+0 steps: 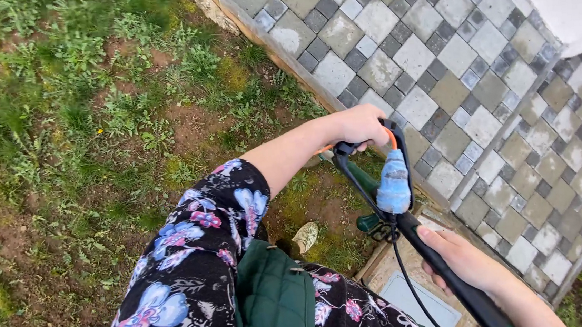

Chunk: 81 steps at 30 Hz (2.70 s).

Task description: Trimming grass and weeds around a concrete cover and along a walkway using a string trimmer

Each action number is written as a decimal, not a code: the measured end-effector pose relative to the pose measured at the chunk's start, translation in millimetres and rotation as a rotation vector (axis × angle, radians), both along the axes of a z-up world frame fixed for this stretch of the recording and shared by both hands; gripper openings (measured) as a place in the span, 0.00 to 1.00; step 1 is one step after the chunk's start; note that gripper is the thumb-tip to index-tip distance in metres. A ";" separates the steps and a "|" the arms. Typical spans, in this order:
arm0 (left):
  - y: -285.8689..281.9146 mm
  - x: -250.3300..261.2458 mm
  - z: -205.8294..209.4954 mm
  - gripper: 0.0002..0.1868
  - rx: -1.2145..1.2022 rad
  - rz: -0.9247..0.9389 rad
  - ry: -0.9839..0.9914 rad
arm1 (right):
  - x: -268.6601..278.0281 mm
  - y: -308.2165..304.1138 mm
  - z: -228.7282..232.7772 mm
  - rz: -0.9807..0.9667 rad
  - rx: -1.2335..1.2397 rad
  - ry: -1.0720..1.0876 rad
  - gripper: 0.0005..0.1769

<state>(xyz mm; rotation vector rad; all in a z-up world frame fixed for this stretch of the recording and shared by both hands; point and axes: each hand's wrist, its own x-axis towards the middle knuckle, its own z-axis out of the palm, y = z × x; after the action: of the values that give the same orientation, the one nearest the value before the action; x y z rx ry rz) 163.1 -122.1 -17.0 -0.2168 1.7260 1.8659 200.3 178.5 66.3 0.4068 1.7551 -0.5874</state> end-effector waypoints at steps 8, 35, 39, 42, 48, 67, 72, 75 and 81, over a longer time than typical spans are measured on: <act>43.0 -31.6 -5.6 0.06 0.030 -0.197 0.104 | 23.8 15.1 16.4 -0.205 0.141 -0.031 0.28; -106.8 -74.4 18.1 0.04 -0.214 -0.322 0.185 | 18.0 -137.9 7.0 -0.089 -0.021 0.023 0.44; -136.5 -74.0 12.8 0.02 -0.244 -0.279 0.215 | 16.2 -162.5 0.6 -0.159 -0.114 0.052 0.33; -171.2 -50.4 32.5 0.03 -0.285 -0.246 0.151 | 6.6 -174.2 -9.5 0.000 -0.112 0.020 0.42; -212.5 3.6 30.7 0.09 -0.192 0.023 0.089 | -14.6 -196.9 -15.1 0.121 -0.181 -0.008 0.27; -138.0 182.8 62.7 0.07 -0.184 0.615 -0.155 | -10.8 -184.7 20.8 0.723 -0.037 -0.050 0.30; -82.5 197.0 62.1 0.46 -0.156 0.658 -0.195 | -14.0 -129.8 13.8 0.786 -0.089 -0.045 0.28; -50.3 201.3 76.7 0.12 -0.193 0.661 -0.209 | -13.3 -106.8 23.3 0.838 0.012 -0.037 0.35; -4.4 199.1 67.9 0.12 -0.227 0.626 -0.201 | -19.9 -41.2 5.6 0.759 -0.056 -0.027 0.32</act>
<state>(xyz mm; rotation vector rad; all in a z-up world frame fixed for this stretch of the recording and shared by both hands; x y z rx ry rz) 362.2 -126.6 50.8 -1.1029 1.8555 1.9570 180.3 137.3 72.0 -0.2937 1.6997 -0.0807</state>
